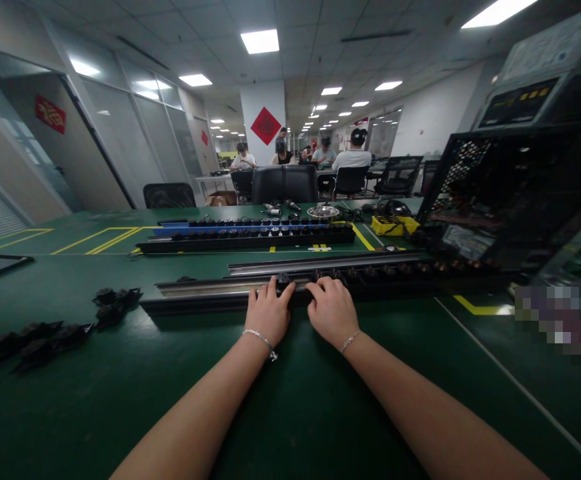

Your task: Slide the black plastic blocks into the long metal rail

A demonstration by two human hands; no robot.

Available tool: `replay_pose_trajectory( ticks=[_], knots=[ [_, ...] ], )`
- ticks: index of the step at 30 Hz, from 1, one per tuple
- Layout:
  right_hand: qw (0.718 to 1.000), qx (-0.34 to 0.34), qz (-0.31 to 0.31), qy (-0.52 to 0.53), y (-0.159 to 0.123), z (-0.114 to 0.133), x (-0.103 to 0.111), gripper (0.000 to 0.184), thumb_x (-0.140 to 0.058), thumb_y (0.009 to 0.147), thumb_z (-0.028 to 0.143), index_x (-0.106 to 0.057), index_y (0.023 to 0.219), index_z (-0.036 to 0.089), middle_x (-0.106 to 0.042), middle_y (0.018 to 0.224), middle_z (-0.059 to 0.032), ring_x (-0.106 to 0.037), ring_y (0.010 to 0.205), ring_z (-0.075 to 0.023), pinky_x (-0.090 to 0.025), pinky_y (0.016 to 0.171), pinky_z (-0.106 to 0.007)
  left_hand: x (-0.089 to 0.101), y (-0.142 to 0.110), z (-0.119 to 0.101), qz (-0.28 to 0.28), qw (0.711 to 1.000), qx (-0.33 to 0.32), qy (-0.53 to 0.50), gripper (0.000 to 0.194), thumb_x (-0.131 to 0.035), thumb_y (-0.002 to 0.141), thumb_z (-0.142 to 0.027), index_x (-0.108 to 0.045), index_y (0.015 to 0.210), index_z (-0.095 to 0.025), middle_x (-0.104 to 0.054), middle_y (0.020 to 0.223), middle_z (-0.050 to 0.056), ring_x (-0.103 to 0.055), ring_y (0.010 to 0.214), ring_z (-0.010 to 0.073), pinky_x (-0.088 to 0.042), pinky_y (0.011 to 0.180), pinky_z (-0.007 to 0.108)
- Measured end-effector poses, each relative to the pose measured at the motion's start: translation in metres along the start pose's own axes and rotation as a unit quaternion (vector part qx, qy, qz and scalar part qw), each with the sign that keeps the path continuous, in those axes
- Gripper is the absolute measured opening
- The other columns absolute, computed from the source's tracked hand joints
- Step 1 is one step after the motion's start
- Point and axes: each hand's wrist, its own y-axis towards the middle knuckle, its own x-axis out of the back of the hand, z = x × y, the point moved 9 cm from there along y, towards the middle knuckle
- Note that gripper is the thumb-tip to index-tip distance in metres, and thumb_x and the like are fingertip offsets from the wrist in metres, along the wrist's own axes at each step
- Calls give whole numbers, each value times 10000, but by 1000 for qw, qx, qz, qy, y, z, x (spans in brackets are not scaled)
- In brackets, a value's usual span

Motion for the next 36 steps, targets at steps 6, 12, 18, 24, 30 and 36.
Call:
replay_pose_trajectory(
  ticks=[6,12,18,24,30,36],
  knots=[
    [1000,4,2,-8,-2,3,-1,342,-495,761,166,-602,1085,203,-544,1040,-99,-430,972,-228,-321,880,-345,2,-1,5,5,1000,7,-3,539,-492,812,-282,-396,1339,-339,-402,1415,107,-466,1170,276,-307,979,447],
    [1000,6,3,-12,-3,4,-2,356,-495,758,168,-597,1099,187,-544,1057,-104,-428,982,-231,-315,896,-348,1,-1,14,-4,1000,7,5,533,-511,802,-268,-422,1324,-332,-411,1405,109,-499,1132,257,-332,965,391],
    [1000,4,1,-6,-2,4,-2,350,-488,766,170,-601,1097,189,-549,1059,-97,-431,990,-229,-315,898,-345,-2,-1,16,-8,1000,0,4,634,-558,771,-268,-356,1365,-362,-359,1447,92,-480,1154,256,-323,976,389],
    [1000,5,6,-4,-2,4,-1,348,-490,774,176,-602,1104,185,-556,1058,-100,-436,991,-228,-321,893,-348,-1,-1,17,-11,1000,8,4,600,-529,790,-276,-364,1362,-350,-375,1438,94,-455,1191,263,-316,985,398],
    [1000,8,6,-6,-1,3,-1,345,-485,781,181,-608,1103,187,-562,1051,-95,-442,983,-230,-329,879,-347,0,-3,24,-1,1000,18,4,588,-515,793,-259,-375,1359,-339,-393,1427,86,-438,1214,260,-318,992,395],
    [1000,8,9,-8,0,3,-1,338,-480,788,183,-611,1099,187,-564,1042,-96,-445,968,-224,-333,872,-344,0,-3,24,-4,1000,15,10,594,-510,796,-254,-367,1367,-332,-390,1430,92,-425,1236,265,-315,1002,398]
  ],
)
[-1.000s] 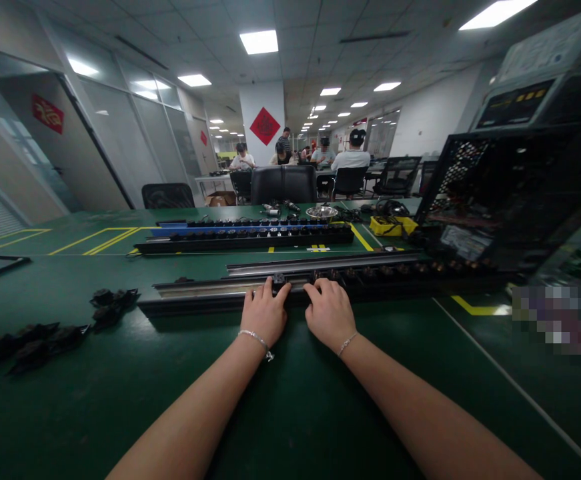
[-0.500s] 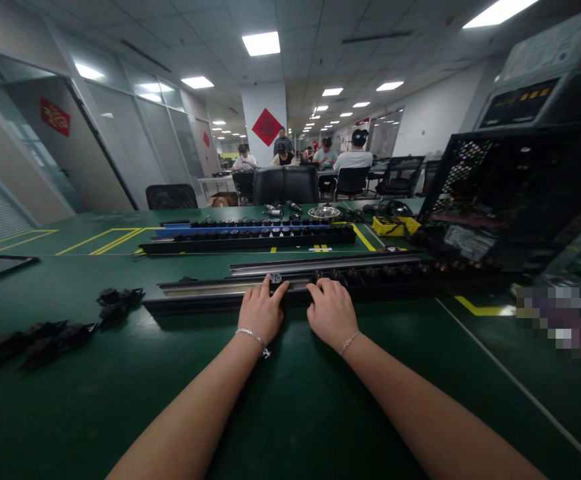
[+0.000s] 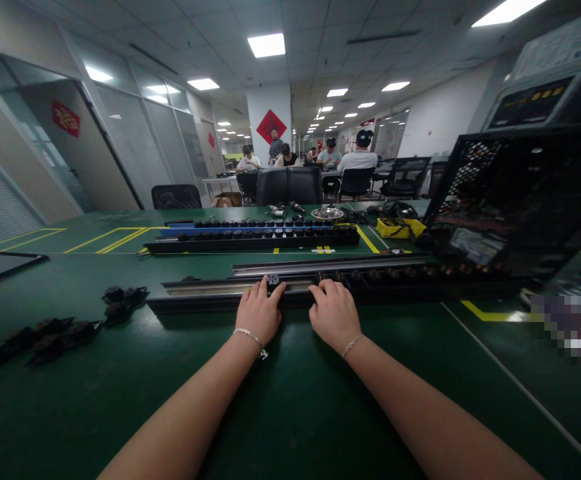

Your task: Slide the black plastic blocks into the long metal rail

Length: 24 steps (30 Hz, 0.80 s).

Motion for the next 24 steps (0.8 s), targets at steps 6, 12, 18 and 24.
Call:
replay_pose_trajectory(
  ticks=[6,12,18,24],
  knots=[
    [1000,-1,-5,1,0,0,1,335,-482,781,180,-621,1086,198,-568,1020,-87,-447,945,-221,-339,853,-341,-1,-2,0,-7,1000,-10,5,606,-521,792,-262,-360,1375,-312,-381,1433,111,-399,1264,279,-306,1015,406],
    [1000,-3,-11,3,0,-2,1,330,-483,783,183,-630,1078,205,-567,1014,-86,-449,936,-218,-341,847,-340,0,-4,11,11,1000,-8,12,606,-516,791,-245,-360,1374,-309,-385,1433,102,-408,1259,265,-320,1012,400],
    [1000,-4,-14,9,0,-2,0,321,-480,784,183,-632,1065,203,-569,1008,-84,-452,929,-218,-344,836,-339,0,-5,15,-4,1000,-5,9,590,-514,798,-257,-376,1370,-306,-395,1426,108,-406,1261,271,-314,1019,397],
    [1000,-2,-12,16,0,-3,0,320,-476,795,184,-634,1071,208,-570,1004,-75,-453,924,-212,-347,834,-334,2,-8,27,-22,1000,6,22,517,-478,834,-308,-415,1347,-308,-436,1396,113,-420,1256,268,-316,1019,410]
  ],
)
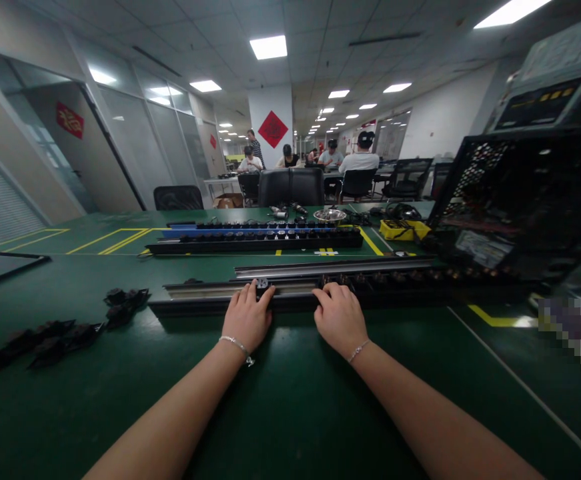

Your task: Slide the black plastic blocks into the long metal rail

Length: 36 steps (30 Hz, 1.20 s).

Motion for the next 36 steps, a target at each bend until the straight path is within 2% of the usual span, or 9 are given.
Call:
replay_pose_trajectory(
  ticks=[13,23,30,36],
  knots=[
    [1000,3,1,-2,0,0,0,326,-481,784,180,-634,1069,208,-571,1000,-76,-451,918,-212,-341,833,-330,-3,-1,13,25,999,17,11,536,-493,812,-297,-420,1344,-292,-443,1385,130,-416,1259,279,-300,1032,430],
    [1000,4,2,1,0,1,0,342,-479,785,181,-630,1091,198,-568,1012,-78,-449,925,-211,-340,833,-328,-6,-2,28,75,997,24,14,556,-496,813,-312,-387,1359,-299,-437,1389,122,-432,1241,283,-316,1009,444],
    [1000,3,-2,6,0,0,0,348,-478,780,177,-635,1091,196,-571,1009,-75,-452,925,-214,-342,839,-330,-2,1,35,104,994,36,7,491,-433,847,-321,-422,1338,-303,-493,1340,115,-485,1193,266,-368,956,408],
    [1000,4,0,4,0,0,1,350,-479,782,174,-634,1095,193,-572,1014,-81,-455,929,-212,-349,843,-328,4,2,42,114,992,50,14,451,-388,862,-339,-478,1302,-299,-597,1207,93,-570,1073,242,-408,897,382]
  ],
)
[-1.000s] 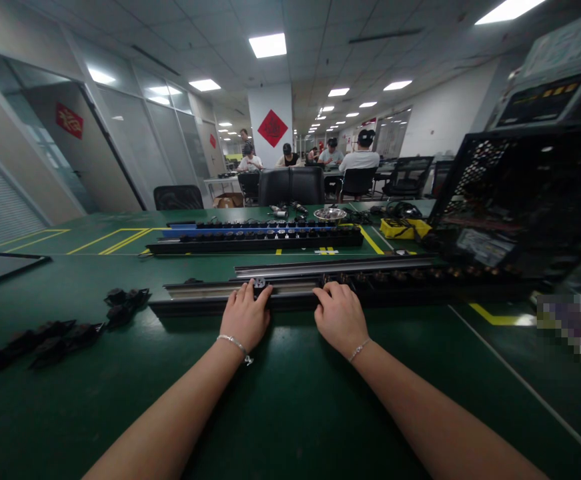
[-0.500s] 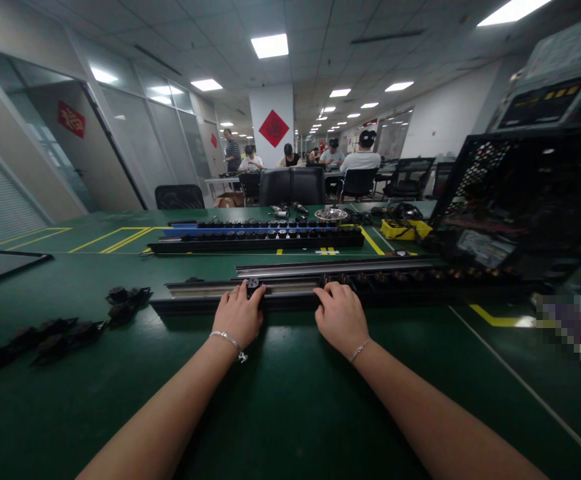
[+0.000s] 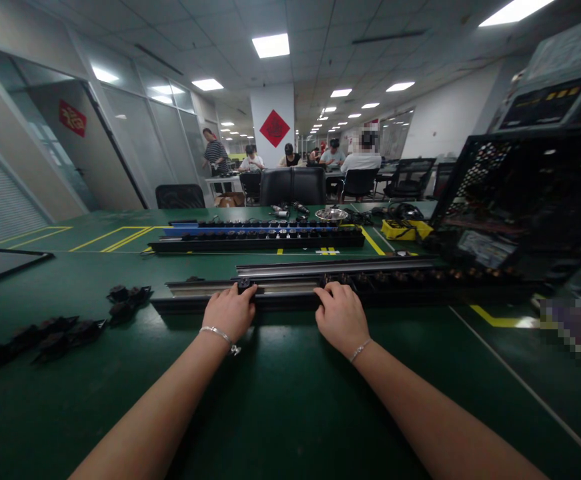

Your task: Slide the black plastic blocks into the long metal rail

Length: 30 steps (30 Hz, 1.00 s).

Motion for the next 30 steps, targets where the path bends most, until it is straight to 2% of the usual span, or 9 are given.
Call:
replay_pose_trajectory(
  ticks=[8,20,27,30],
  knots=[
    [1000,-1,1,-3,-1,-1,0,348,-489,777,177,-631,1094,203,-572,1013,-78,-454,924,-210,-347,845,-327,2,2,6,11,1000,3,12,439,-371,862,-339,-517,1275,-307,-635,1147,86,-616,978,229,-427,854,368],
    [1000,-5,3,-1,0,-1,-2,351,-483,780,181,-622,1102,208,-568,1023,-74,-448,935,-209,-338,855,-328,3,3,15,48,998,26,14,454,-367,852,-350,-518,1277,-302,-642,1148,92,-611,998,241,-412,874,387],
    [1000,-8,9,-2,-1,-1,-2,351,-477,782,176,-624,1100,208,-565,1030,-82,-447,940,-213,-341,852,-333,1,4,19,53,998,30,6,509,-368,839,-471,-493,1299,-292,-636,1165,98,-597,1035,256,-398,907,420],
    [1000,-9,11,1,-1,-1,-2,354,-476,783,173,-622,1104,203,-564,1034,-91,-446,944,-217,-341,858,-338,-3,5,22,50,998,37,-4,549,-342,840,-545,-478,1312,-301,-592,1235,113,-573,1078,279,-398,913,428]
  ],
)
